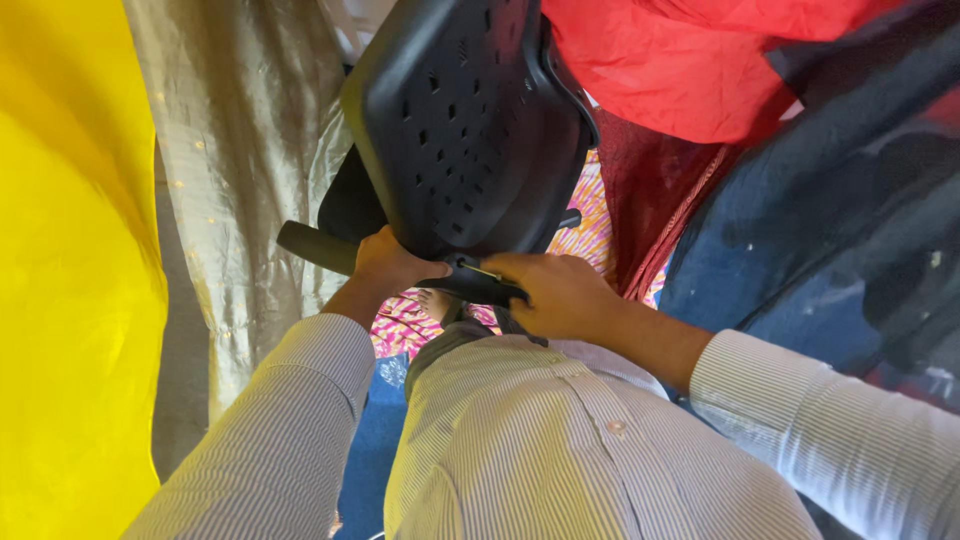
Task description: The person uses a screwdriver to tighten screws on the underside of a black plastic chair seat, securing it to the chair frame. The person holds the chair steady with one hand while turning the screwdriver with the other.
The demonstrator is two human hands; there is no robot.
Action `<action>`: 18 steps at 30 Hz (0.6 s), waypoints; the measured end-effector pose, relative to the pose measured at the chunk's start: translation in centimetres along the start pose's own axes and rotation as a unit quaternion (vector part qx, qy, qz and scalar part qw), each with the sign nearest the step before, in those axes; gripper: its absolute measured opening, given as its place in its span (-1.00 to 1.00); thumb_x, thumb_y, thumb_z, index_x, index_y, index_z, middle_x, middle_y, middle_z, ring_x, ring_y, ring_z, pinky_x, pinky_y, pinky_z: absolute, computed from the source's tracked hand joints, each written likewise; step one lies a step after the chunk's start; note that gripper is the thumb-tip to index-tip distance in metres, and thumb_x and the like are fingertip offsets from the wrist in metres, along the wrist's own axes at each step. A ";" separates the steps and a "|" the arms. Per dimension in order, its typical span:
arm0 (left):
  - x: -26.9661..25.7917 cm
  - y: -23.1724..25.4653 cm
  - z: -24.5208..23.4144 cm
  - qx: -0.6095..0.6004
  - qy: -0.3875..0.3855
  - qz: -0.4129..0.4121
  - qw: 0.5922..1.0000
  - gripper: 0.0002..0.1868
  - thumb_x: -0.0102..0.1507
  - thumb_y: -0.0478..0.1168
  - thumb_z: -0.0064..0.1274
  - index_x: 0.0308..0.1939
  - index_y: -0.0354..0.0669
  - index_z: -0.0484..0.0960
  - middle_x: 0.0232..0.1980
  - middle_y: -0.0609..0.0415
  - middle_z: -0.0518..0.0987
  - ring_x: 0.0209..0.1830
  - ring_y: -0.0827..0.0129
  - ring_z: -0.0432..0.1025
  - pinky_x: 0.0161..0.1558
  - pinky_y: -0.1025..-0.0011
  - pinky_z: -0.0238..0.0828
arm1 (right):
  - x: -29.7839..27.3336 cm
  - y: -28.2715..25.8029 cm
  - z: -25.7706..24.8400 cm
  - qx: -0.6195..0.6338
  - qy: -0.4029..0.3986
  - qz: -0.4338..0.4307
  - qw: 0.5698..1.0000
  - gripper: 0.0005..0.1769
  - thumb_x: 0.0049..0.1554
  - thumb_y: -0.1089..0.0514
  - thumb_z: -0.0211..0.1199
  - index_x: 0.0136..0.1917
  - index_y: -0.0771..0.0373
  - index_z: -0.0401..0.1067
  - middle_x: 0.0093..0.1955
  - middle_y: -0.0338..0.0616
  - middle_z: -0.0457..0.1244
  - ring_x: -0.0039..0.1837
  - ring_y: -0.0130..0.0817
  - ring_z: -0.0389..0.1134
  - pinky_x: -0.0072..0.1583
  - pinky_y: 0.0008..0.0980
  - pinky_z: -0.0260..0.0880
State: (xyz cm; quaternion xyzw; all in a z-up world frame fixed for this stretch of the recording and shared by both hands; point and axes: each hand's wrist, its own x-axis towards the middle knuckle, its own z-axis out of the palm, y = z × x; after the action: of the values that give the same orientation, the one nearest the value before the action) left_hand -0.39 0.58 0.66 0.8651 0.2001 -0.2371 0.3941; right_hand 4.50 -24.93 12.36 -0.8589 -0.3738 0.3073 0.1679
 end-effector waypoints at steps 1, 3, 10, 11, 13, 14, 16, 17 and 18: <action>0.1 0.0 0.1 -0.002 0.002 -0.010 1.000 -0.07 -0.25 0.13 0.53 0.10 -0.25 0.62 0.00 -0.15 0.69 0.06 0.06 0.58 0.15 0.29 0.46 | 0.6 0.2 0.3 0.210 -0.012 0.079 0.974 -0.32 0.03 0.22 0.24 0.44 0.07 0.33 0.30 -0.12 0.34 0.02 -0.13 0.44 0.01 -0.19 0.43; 0.2 -0.1 0.1 -0.004 0.003 -0.020 1.000 -0.03 -0.26 0.15 0.53 0.10 -0.31 0.60 0.01 -0.17 0.69 0.06 0.06 0.58 0.14 0.30 0.47 | 1.9 0.5 1.1 0.587 -0.035 0.224 0.777 -0.33 0.06 0.32 0.08 0.47 0.24 0.30 0.40 -0.03 0.31 -0.14 -0.21 0.38 -0.11 -0.33 0.38; 0.7 -0.6 0.4 0.030 0.002 -0.032 0.999 0.06 -0.25 0.23 0.52 0.10 -0.47 0.55 0.03 -0.26 0.65 0.07 0.01 0.57 0.14 0.30 0.48 | 0.1 2.2 4.5 0.719 0.067 0.398 0.566 -0.52 0.18 0.32 0.10 0.38 0.37 0.32 0.15 0.09 0.29 -0.13 -0.34 0.48 -0.15 -0.51 0.36; 0.8 -0.7 0.2 0.029 0.002 -0.030 0.999 0.07 -0.25 0.23 0.52 0.10 -0.47 0.54 0.03 -0.26 0.65 0.07 0.01 0.57 0.14 0.30 0.47 | 0.4 2.7 4.8 0.701 0.046 0.435 0.563 -0.61 0.22 0.23 0.15 0.30 0.39 0.35 0.07 0.12 0.31 -0.21 -0.32 0.46 -0.31 -0.56 0.18; 0.9 -0.7 0.2 0.029 0.001 -0.024 0.999 0.09 -0.26 0.24 0.53 0.11 -0.49 0.52 0.02 -0.27 0.65 0.07 0.00 0.56 0.14 0.31 0.46 | 0.2 3.7 4.7 0.696 -0.019 0.459 0.552 -0.65 0.24 0.08 0.14 0.16 0.38 0.45 -0.08 0.14 0.39 -0.37 -0.40 0.34 -0.52 -0.62 -0.01; 0.8 -0.6 0.3 0.030 0.000 -0.025 0.999 0.07 -0.25 0.23 0.52 0.10 -0.48 0.53 0.02 -0.27 0.65 0.06 0.00 0.57 0.14 0.30 0.47 | 0.2 4.0 4.7 0.707 -0.061 0.446 0.546 -0.62 0.21 0.03 0.10 0.10 0.34 0.50 -0.14 0.15 0.44 -0.45 -0.49 0.24 -0.56 -0.63 -0.02; 0.6 -0.5 0.4 0.031 -0.002 -0.029 0.999 0.04 -0.25 0.22 0.52 0.09 -0.46 0.54 0.01 -0.26 0.65 0.06 0.00 0.57 0.13 0.29 0.47 | 0.2 3.8 4.3 0.643 -0.082 0.418 0.636 -0.60 0.21 -0.03 0.08 0.02 0.31 0.56 -0.20 0.12 0.47 -0.49 -0.49 0.15 -0.56 -0.56 0.00; 0.6 -0.4 0.3 0.028 -0.001 -0.032 0.999 0.03 -0.25 0.21 0.52 0.09 -0.45 0.55 0.01 -0.25 0.66 0.06 0.00 0.57 0.13 0.30 0.48 | 0.4 3.3 4.1 0.558 -0.058 0.398 0.726 -0.61 0.25 -0.04 0.11 0.00 0.31 0.56 -0.21 0.09 0.45 -0.46 -0.40 0.16 -0.51 -0.47 0.03; 0.5 -0.3 0.3 0.024 -0.001 -0.036 0.999 0.02 -0.24 0.20 0.52 0.08 -0.45 0.56 0.01 -0.24 0.66 0.06 0.01 0.58 0.13 0.30 0.48 | 0.5 2.6 3.9 0.464 -0.033 0.372 0.803 -0.62 0.29 -0.05 0.13 -0.02 0.31 0.56 -0.21 0.06 0.44 -0.43 -0.31 0.17 -0.46 -0.38 0.07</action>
State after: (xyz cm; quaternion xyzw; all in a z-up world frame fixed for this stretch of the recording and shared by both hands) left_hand -0.17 0.60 0.04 0.8665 0.2247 -0.2568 0.3644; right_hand 3.69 -26.04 7.86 -0.7408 0.1557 0.5114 0.4067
